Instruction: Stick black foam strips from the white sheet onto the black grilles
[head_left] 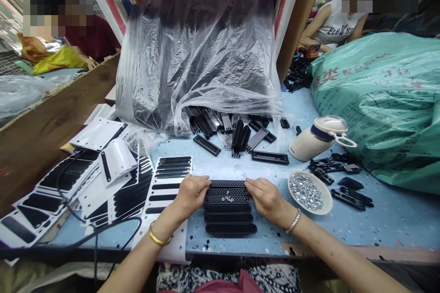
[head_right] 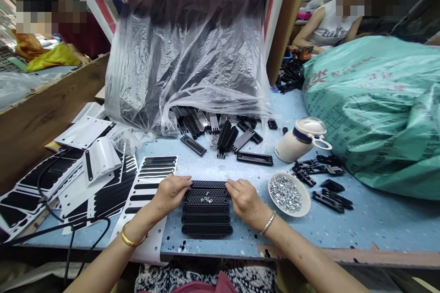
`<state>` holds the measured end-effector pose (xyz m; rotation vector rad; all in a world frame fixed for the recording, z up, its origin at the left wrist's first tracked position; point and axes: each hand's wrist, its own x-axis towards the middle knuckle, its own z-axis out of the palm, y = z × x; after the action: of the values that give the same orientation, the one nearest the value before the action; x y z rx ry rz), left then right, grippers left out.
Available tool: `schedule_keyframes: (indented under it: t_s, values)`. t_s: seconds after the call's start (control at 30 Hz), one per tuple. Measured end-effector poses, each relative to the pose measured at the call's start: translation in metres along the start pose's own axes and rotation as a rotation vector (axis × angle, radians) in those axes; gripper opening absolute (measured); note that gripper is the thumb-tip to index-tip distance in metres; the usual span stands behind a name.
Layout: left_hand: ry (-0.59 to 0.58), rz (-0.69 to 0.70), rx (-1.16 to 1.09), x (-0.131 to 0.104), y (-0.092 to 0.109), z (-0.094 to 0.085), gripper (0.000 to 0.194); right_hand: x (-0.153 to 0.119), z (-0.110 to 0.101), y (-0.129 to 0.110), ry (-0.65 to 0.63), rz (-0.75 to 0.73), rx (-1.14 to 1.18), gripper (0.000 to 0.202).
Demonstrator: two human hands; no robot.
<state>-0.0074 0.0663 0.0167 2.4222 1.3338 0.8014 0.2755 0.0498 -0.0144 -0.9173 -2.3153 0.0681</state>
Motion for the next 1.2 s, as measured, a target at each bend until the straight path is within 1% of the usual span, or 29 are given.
schedule_keyframes:
  t_s: [0.1, 0.3, 0.4, 0.53, 0.73, 0.93, 1.2]
  values:
    - [0.032, -0.082, -0.067, -0.002, 0.001, 0.004, 0.02, 0.003, -0.001, 0.0, 0.02, 0.015, 0.038, 0.036]
    - [0.031, -0.361, -0.307, 0.002, 0.0, 0.006, 0.017, 0.009, -0.001, -0.001, 0.077, 0.053, 0.123, 0.028]
    - [0.014, -0.422, -0.357, 0.005, 0.0, 0.007, 0.014, 0.009, 0.0, -0.001, 0.096, 0.081, 0.152, 0.027]
    - [0.014, -0.45, -0.367, 0.005, 0.001, 0.005, 0.014, 0.01, 0.0, 0.0, 0.1, 0.1, 0.17, 0.025]
    - [0.056, -0.443, -0.385, 0.006, 0.002, -0.002, 0.012, 0.012, -0.001, 0.001, 0.107, 0.089, 0.183, 0.025]
    - [0.007, -0.443, -0.405, 0.011, 0.003, -0.001, 0.011, 0.011, -0.001, 0.0, 0.107, 0.078, 0.175, 0.025]
    - [-0.067, -0.457, -0.417, 0.016, 0.002, 0.001, 0.014, 0.01, 0.0, 0.001, 0.111, 0.076, 0.17, 0.024]
